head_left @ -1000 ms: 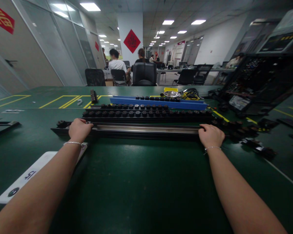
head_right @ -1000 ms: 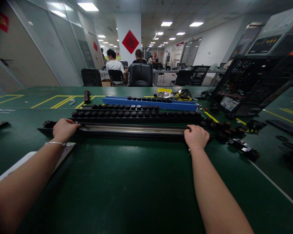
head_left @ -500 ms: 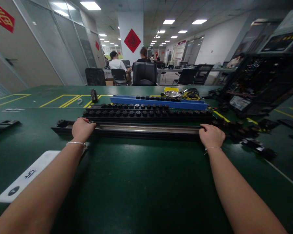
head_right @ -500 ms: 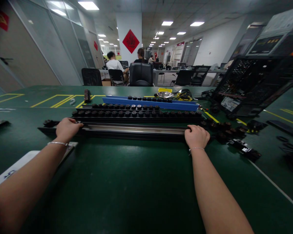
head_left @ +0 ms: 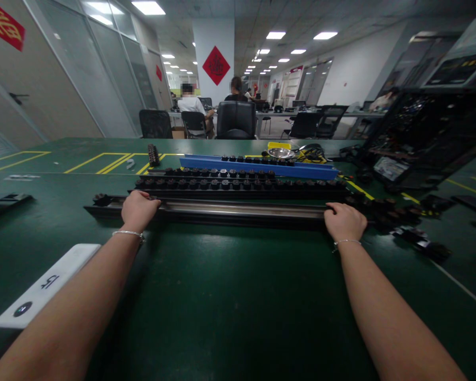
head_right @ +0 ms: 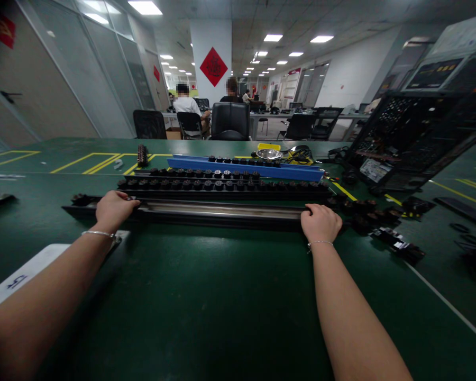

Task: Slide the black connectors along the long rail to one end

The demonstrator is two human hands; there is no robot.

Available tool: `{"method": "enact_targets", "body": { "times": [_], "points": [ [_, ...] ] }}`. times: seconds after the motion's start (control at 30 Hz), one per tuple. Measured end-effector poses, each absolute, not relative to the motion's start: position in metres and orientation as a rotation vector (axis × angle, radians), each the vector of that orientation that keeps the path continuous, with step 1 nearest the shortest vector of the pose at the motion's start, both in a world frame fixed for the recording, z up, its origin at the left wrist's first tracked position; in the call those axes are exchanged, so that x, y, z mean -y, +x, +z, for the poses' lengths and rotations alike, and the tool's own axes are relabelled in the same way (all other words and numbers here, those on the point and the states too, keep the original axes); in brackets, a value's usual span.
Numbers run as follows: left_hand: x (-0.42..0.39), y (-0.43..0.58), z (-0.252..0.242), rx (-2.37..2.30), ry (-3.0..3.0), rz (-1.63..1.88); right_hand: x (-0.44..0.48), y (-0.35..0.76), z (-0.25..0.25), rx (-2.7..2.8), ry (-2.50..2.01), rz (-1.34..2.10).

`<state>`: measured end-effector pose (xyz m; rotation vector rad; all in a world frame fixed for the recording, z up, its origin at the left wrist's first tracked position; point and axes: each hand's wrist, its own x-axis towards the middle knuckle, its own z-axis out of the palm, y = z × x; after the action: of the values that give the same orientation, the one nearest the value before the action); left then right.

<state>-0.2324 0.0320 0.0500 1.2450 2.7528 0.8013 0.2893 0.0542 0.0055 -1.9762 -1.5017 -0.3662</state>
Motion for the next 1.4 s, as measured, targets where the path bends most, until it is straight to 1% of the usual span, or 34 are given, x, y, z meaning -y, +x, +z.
{"method": "enact_targets", "body": {
  "times": [0.37, 1.4],
  "points": [
    [-0.031, -0.224, 0.053, -2.741, 1.263, 0.782, -0.056, 0.291, 0.004, 1.502, -1.988, -0.379],
    [-0.032, -0.202, 0.047, -2.674, 1.302, 0.877, -0.053, 0.288, 0.006, 1.498, -1.989, -0.352]
  ]
}}
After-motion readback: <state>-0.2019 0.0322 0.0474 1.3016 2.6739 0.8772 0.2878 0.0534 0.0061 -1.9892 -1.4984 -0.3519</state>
